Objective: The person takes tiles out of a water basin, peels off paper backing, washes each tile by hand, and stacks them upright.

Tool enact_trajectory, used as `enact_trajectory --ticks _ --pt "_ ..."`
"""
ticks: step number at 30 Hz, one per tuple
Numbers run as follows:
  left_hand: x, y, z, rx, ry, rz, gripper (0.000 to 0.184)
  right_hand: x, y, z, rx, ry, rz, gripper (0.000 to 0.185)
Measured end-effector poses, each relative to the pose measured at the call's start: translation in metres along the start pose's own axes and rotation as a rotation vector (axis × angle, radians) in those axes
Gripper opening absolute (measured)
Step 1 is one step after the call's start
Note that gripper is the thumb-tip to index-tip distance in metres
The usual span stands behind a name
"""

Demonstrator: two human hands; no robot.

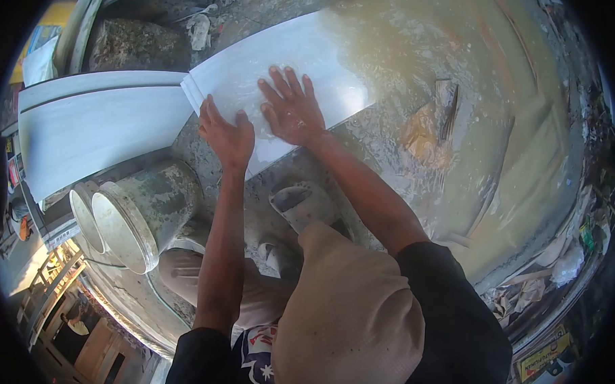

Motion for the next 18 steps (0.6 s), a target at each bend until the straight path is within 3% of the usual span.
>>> enact_trajectory --ticks 3,7,16,18 --pt "0.018 0.054 0.002 0.018 0.094 0.008 0.069 -0.051 -0.007 -0.006 -0.076 -0.124 0.200 0.063" --pt "0.032 0.112 0.001 0.150 0.255 0.090 0.060 -0.139 -0.070 -0.013 -0.138 0.054 0.636 0.067" --pt "0.031 0.099 -0.015 0.178 0.412 0.202 0.053 -0.141 -0.120 -0.014 -0.341 -0.035 0.537 0.071" --pt "0.032 0.091 -0.016 0.191 0.422 0.187 0.052 -0.138 -0.132 -0.015 -0.412 -0.181 0.632 0.074"
Point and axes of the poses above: each hand's wrist, its own y-axis towards the middle knuckle, its own z-axis out of the palm, x = y × z, the point moved 10 cm from there along y, towards the middle knuckle
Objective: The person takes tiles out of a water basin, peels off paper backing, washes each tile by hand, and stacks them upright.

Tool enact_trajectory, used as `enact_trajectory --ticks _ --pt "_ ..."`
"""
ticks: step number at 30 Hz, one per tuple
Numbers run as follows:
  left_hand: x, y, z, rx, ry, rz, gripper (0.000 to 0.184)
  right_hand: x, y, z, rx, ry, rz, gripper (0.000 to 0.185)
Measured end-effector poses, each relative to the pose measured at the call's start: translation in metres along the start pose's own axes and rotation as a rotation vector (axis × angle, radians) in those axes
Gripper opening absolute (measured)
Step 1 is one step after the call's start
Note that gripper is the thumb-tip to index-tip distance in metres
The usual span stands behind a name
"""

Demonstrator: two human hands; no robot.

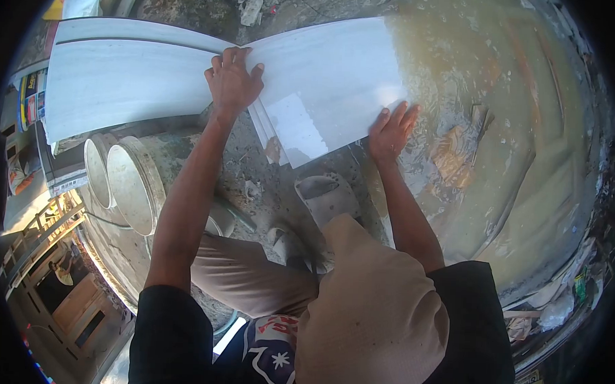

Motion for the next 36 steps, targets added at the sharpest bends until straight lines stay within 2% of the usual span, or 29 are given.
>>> enact_trajectory --ticks 1,4,5,7,9,13,18,22,25,28,34,36 --pt "0.001 -0.004 0.000 -0.009 -0.020 -0.013 0.053 -0.004 -0.004 -0.004 -0.053 -0.069 0.040 0.076" --pt "0.005 -0.012 0.003 -0.021 -0.076 -0.043 0.054 -0.043 -0.015 0.008 0.135 0.195 0.458 0.075" --pt "0.006 -0.014 0.004 -0.024 -0.092 -0.048 0.055 -0.055 -0.027 0.020 0.248 0.450 0.684 0.072" --pt "0.004 -0.011 0.009 -0.024 -0.134 -0.049 0.055 -0.034 -0.041 0.031 0.453 0.979 1.112 0.066" --pt "0.008 -0.009 0.009 -0.018 -0.168 -0.060 0.056 -0.025 -0.044 0.032 0.496 1.006 1.166 0.059" --pt "0.010 -0.010 0.009 -0.023 -0.193 -0.078 0.057 -0.014 -0.041 0.028 0.594 0.910 1.148 0.055" --pt "0.010 -0.010 0.007 -0.008 -0.230 -0.075 0.062 -0.019 -0.043 0.028 0.597 0.934 1.079 0.051" --pt "0.013 -0.037 -0.003 -0.183 -0.340 -0.151 0.075 -0.013 -0.039 0.016 0.612 0.964 1.054 0.048" --pt "0.014 -0.085 -0.017 -0.264 -0.526 -0.279 0.068 -0.012 -0.033 0.009 0.642 0.979 1.039 0.042" --pt "0.002 -0.130 -0.008 -0.031 -0.852 -0.468 0.059 -0.010 -0.025 0.001 0.692 0.885 0.948 0.047" --pt "-0.011 -0.149 -0.015 0.021 -0.782 -0.521 0.050 -0.015 -0.026 -0.005 0.610 0.880 1.023 0.044" --pt "-0.015 -0.148 -0.022 0.012 -0.721 -0.445 0.047 -0.008 -0.020 -0.007 0.651 0.902 0.943 0.044"
Point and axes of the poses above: each hand's wrist, its own y-axis towards the middle knuckle, its own z-axis out of the palm, x = y × z, the point moved 10 cm from there along y, towards the middle knuckle
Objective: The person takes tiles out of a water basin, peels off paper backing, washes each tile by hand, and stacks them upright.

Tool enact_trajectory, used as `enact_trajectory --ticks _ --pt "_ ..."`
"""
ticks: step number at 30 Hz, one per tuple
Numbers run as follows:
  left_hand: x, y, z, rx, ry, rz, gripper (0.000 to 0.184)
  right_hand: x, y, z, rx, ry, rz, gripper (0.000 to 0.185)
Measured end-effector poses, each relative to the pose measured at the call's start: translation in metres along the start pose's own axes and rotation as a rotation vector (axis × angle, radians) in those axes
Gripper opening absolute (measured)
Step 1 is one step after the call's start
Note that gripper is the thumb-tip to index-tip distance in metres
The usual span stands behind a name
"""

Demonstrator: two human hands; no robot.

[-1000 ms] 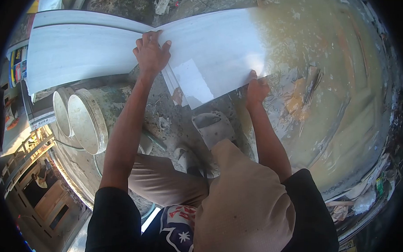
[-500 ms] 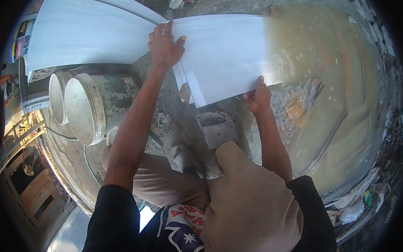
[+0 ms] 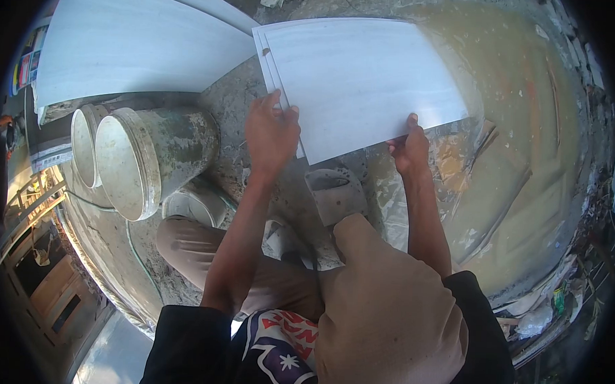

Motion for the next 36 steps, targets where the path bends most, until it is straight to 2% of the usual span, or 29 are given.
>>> enact_trajectory --ticks 4,6,10,13,17,21,24,27,29,30,33,36 --pt "-0.004 0.000 0.008 0.027 0.104 0.132 0.038 0.026 -0.022 0.004 -0.009 0.085 0.002 0.046" --pt "0.015 0.000 0.018 0.118 -0.172 -0.135 0.041 0.032 -0.030 0.006 -0.012 0.077 -0.005 0.044" --pt "0.022 -0.008 0.080 0.330 -1.040 -0.481 0.043 0.033 -0.046 0.000 -0.034 0.170 0.005 0.044" --pt "0.010 -0.011 0.085 0.299 -1.090 -0.526 0.041 0.030 -0.043 0.004 0.018 0.180 -0.006 0.048" --pt "0.005 -0.012 0.066 0.283 -1.066 -0.400 0.038 0.034 -0.060 0.002 0.095 0.112 0.009 0.052" --pt "-0.005 -0.017 0.001 0.228 -0.939 -0.333 0.037 0.040 -0.082 0.001 0.205 -0.533 0.100 0.053" --pt "0.011 -0.024 -0.055 0.147 -0.819 -0.302 0.038 0.099 -0.118 0.042 0.000 -1.079 -0.429 0.054" --pt "0.024 -0.034 -0.095 0.059 -0.749 -0.297 0.038 0.117 -0.165 0.106 -0.062 -0.855 -1.157 0.060" --pt "0.034 -0.045 -0.116 0.006 -0.748 -0.304 0.039 0.095 -0.168 0.167 0.336 -0.827 -1.266 0.065" --pt "0.041 -0.049 -0.126 -0.007 -0.738 -0.293 0.039 0.099 -0.171 0.187 0.339 -0.986 -1.329 0.068" --pt "0.057 -0.057 -0.147 -0.038 -0.713 -0.276 0.038 0.124 -0.102 0.210 0.291 -0.964 -1.321 0.073" --pt "0.058 -0.064 -0.157 -0.014 -0.713 -0.281 0.038 0.154 0.038 0.175 0.020 -1.046 -1.070 0.078"
Point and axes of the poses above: each hand's wrist, its own y-axis towards the middle knuckle, its own z-axis out of the palm, x = y × z, the point moved 10 cm from there along y, towards the middle knuckle
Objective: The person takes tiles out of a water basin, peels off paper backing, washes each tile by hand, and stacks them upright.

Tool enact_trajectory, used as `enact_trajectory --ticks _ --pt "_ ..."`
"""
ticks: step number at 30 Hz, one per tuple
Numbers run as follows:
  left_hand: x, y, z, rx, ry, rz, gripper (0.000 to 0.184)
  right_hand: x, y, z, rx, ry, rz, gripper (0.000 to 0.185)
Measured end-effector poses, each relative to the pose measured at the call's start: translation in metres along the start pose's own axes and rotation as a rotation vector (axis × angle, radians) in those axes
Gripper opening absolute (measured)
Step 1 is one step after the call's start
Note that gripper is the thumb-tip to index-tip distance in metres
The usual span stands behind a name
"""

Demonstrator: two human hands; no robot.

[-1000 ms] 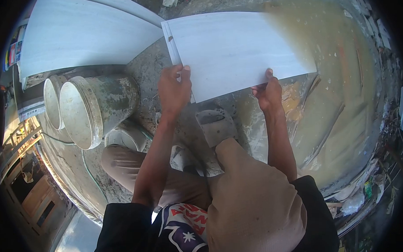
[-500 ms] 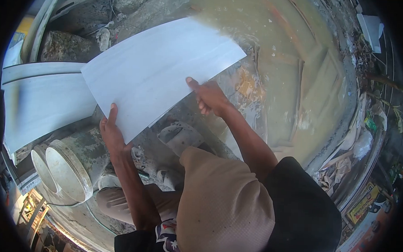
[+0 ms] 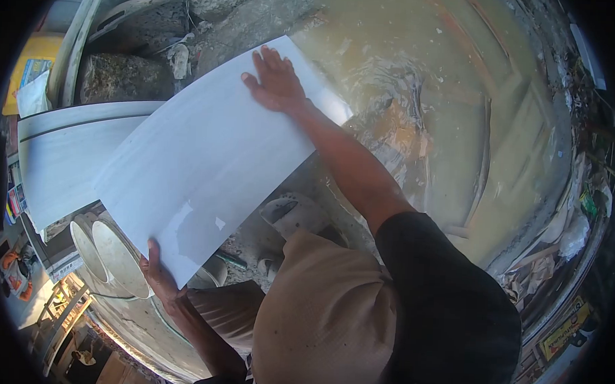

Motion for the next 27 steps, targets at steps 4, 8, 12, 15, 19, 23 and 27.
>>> enact_trajectory --ticks 4,8,12,15,19,23,27 --pt "0.002 -0.001 -0.006 -0.056 0.004 0.032 0.043 -0.132 -0.004 -0.006 0.139 0.140 0.366 0.081" --pt "0.003 0.009 -0.013 -0.067 0.029 0.011 0.047 -0.143 -0.102 -0.020 0.024 0.020 0.248 0.076" --pt "-0.001 0.019 -0.014 -0.054 0.062 -0.004 0.047 -0.146 -0.139 -0.027 0.038 -0.032 0.230 0.075" --pt "-0.009 0.019 -0.003 -0.062 0.067 0.003 0.045 -0.153 -0.080 -0.013 0.391 0.003 0.471 0.076" --pt "-0.012 0.016 -0.012 -0.122 0.076 0.014 0.045 -0.108 0.023 -0.004 0.026 -0.025 0.219 0.078" --pt "-0.020 0.018 0.001 -0.085 0.055 0.018 0.046 0.050 0.021 0.002 0.012 0.054 -0.145 0.076" --pt "-0.021 0.018 0.001 -0.057 0.059 -0.034 0.046 0.080 -0.016 -0.004 0.016 0.102 -0.281 0.074"
Point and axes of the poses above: each hand's wrist, its own y-axis towards the middle knuckle, its own z-axis out of the palm, x = y × z, the point moved 10 cm from there along y, towards the middle knuckle
